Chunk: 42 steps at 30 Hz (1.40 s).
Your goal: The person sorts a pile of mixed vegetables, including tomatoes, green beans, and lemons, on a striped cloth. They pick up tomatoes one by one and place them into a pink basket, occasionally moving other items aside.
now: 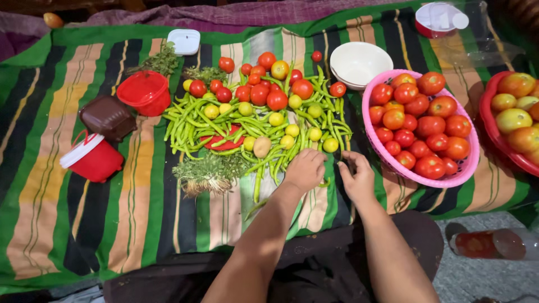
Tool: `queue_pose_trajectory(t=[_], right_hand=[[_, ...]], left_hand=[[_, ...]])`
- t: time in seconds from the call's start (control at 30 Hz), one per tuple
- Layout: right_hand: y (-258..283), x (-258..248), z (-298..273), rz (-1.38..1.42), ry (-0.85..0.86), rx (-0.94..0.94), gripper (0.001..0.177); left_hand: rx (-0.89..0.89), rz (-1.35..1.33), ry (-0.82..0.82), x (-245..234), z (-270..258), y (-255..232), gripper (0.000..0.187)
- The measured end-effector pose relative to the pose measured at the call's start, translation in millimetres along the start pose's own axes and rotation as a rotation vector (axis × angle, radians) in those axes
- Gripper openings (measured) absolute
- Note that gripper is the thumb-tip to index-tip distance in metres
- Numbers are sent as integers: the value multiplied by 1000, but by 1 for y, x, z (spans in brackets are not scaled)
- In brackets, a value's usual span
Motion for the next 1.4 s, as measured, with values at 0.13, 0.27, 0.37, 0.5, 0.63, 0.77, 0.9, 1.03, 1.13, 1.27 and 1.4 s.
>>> queue_pose_trajectory(t=[0.13, 0.27, 0.37, 0.5, 0.63, 0.77, 0.9, 1.03, 1.13, 1.27, 1.4], right_hand=[[16, 10, 10, -43, 38, -145, 26], [33, 17, 19, -152, 94, -186, 25], [45, 15, 30, -215, 104, -218, 22], [50, 9, 38, -185, 94, -121, 21], [53, 3, 46, -142, 77, -124, 20], [49, 0, 53, -173, 67, -155, 22], [50, -1, 60, -154, 39, -253, 23], [44, 1, 61, -127, 53, -250, 22], [41, -1, 62, -105, 59, -255, 22], [24, 3, 63, -54, 71, -96, 22], [34, 13, 61, -40, 53, -279, 33]], left_hand=[[-9, 72, 20, 3, -2, -1, 18], [-51, -39, -1, -2, 7, -1, 22], [-196, -161, -92, -24, 24, 6, 22], [-114, -44, -315, -73, 79, 25, 20], [-412, 265, -79, -74, 137, 85, 37], [-506, 452, 118, -56, 163, 127, 58], [-567, 536, 265, -25, 169, 152, 63], [-558, 608, 246, -14, 165, 155, 68], [-488, 434, 79, -31, 156, 139, 72], [-421, -147, -254, -60, 126, 107, 62], [-683, -1257, -69, -12, 92, 96, 44]])
Point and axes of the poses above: each hand's wrist, its own z-axis towards the middle knuckle, its own x-axis out of the palm, y = z × x, the point moved 8 cm from there along z, towards the middle knuckle, and after that the axes turned 13 degrees about -x, right-handed, at the moved point
